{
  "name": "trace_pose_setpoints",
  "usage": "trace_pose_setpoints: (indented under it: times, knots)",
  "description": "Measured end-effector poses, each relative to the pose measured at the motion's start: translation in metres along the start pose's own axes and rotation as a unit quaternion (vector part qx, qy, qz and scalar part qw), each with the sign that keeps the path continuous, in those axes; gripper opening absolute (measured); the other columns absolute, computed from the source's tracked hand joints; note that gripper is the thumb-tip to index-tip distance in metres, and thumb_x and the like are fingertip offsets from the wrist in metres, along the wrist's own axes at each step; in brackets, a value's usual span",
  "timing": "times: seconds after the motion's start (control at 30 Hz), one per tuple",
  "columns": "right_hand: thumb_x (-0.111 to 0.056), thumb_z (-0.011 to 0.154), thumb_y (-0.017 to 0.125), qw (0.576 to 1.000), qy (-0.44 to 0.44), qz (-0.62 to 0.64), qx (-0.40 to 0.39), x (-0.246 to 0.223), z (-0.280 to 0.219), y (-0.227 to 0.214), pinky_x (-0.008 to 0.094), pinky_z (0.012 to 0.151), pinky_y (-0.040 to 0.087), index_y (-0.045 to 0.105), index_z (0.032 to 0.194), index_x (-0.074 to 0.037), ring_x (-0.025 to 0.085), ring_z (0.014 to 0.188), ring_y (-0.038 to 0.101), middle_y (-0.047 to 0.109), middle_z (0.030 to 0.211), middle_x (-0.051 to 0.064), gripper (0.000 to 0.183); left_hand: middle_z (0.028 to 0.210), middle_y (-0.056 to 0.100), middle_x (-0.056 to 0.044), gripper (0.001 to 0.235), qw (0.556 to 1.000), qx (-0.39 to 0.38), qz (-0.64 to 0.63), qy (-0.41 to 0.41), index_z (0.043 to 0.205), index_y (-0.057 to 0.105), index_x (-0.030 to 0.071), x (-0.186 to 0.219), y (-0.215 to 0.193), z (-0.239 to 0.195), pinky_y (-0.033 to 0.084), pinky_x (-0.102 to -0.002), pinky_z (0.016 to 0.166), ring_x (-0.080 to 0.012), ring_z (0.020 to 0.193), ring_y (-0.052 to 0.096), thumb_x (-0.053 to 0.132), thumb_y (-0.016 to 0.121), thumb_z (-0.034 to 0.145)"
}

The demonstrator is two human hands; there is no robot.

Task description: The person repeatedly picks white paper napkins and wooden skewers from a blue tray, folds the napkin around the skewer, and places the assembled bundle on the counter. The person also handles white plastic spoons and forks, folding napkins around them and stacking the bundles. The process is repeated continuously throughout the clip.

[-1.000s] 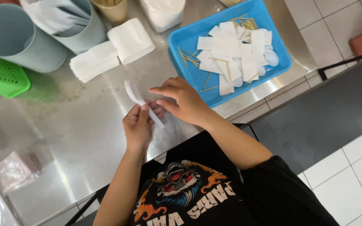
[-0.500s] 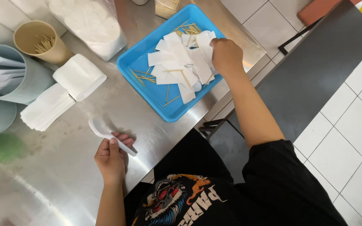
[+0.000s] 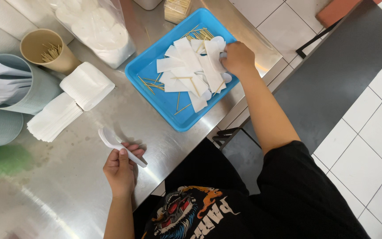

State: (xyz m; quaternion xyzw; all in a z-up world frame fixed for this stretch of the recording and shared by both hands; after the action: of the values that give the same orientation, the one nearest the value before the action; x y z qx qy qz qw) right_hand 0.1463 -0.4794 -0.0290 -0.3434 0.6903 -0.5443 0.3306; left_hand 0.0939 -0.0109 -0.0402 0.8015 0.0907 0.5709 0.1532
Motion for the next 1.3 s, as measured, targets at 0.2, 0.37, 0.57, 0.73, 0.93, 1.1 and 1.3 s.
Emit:
trace_pose_setpoints:
  times: [0.2, 0.37, 0.57, 0.73, 0.93, 1.1, 1.3]
  knots:
    - [-0.024, 0.071, 0.059, 0.99, 0.049, 0.13, -0.011, -0.01, -0.02, -0.018, 0.04, 0.058, 0.043, 0.045, 0.111, -0.014, 0.028, 0.082, 0.055, 0.059, 0.086, 0.007, 0.043, 0.087, 0.06, -0.02, 0.019, 1.0, 0.011, -0.011, -0.018, 0.101, 0.053, -0.004, -0.002, -0.001, 0.001, 0.056, -0.039, 0.079, -0.0236, 0.069, 0.062, 0.008, 0.04, 0.094]
    - [-0.019, 0.073, 0.057, 0.987, 0.062, 0.149, -0.012, -0.004, -0.031, -0.025, 0.04, 0.05, 0.038, 0.037, 0.109, -0.012, 0.027, 0.066, 0.053, 0.051, 0.068, 0.005, 0.042, 0.087, 0.06, -0.019, 0.02, 1.0, 0.017, 0.005, -0.016, 0.101, 0.053, -0.004, 0.001, -0.001, -0.002, 0.056, -0.04, 0.078, -0.0236, 0.07, 0.062, 0.009, 0.04, 0.094]
    - [-0.012, 0.071, 0.057, 0.983, 0.055, 0.175, 0.019, 0.014, -0.039, -0.044, 0.035, 0.054, 0.044, 0.057, 0.09, -0.014, 0.021, 0.071, 0.056, 0.061, 0.077, 0.002, 0.02, 0.087, 0.06, -0.019, 0.019, 1.0, 0.015, -0.014, -0.013, 0.1, 0.053, -0.003, -0.001, -0.003, -0.001, 0.056, -0.04, 0.078, -0.024, 0.069, 0.062, 0.008, 0.041, 0.094]
    - [-0.004, 0.071, 0.046, 0.996, 0.021, -0.026, 0.078, 0.021, -0.053, -0.071, 0.041, 0.049, 0.047, 0.067, 0.075, -0.017, 0.025, 0.087, 0.047, 0.057, 0.07, 0.001, 0.026, 0.084, 0.06, -0.021, 0.019, 0.999, 0.032, -0.028, -0.033, 0.099, 0.054, -0.005, -0.003, -0.002, 0.002, 0.056, -0.043, 0.079, -0.0245, 0.067, 0.062, 0.008, 0.042, 0.093]
    - [-0.032, 0.074, 0.056, 0.913, 0.096, -0.393, 0.042, 0.01, -0.085, -0.104, 0.035, 0.081, 0.034, 0.065, 0.104, -0.024, 0.029, 0.107, 0.041, 0.06, 0.11, 0.004, 0.033, 0.079, 0.061, -0.023, 0.023, 0.994, 0.058, -0.052, -0.08, 0.097, 0.055, -0.009, -0.006, -0.006, 0.003, 0.057, -0.041, 0.07, -0.0328, 0.066, 0.062, 0.011, 0.046, 0.089]
    - [0.011, 0.088, 0.051, 0.807, -0.405, 0.065, 0.426, -0.127, -0.201, -0.189, 0.043, 0.075, 0.038, 0.059, 0.097, 0.006, 0.035, 0.089, 0.042, 0.047, 0.096, 0.018, 0.013, 0.083, 0.064, -0.022, 0.024, 0.99, -0.002, -0.03, -0.134, 0.095, 0.058, -0.007, 0.014, 0.021, -0.008, 0.058, -0.039, 0.07, -0.0314, 0.07, 0.065, 0.014, 0.049, 0.087]
    - [0.007, 0.086, 0.058, 0.658, -0.571, 0.262, 0.415, -0.222, -0.267, -0.168, 0.045, 0.074, 0.053, 0.058, 0.08, 0.008, 0.042, 0.086, 0.062, 0.063, 0.089, 0.021, 0.006, 0.09, 0.062, -0.03, 0.022, 0.987, -0.084, -0.119, -0.063, 0.099, 0.054, -0.011, 0.036, 0.044, -0.019, 0.056, -0.047, 0.068, -0.035, 0.079, 0.065, 0.006, 0.045, 0.09]
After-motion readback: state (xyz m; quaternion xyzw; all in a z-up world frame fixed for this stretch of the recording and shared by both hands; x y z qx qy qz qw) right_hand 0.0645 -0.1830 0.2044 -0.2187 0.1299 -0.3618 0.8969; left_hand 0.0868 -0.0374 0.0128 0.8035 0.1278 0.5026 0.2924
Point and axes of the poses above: each hand's wrist, its own z-axis towards the middle knuckle, its own y-axis out of the palm, x = y × z, the point moved 10 cm from there along z, towards the middle knuckle
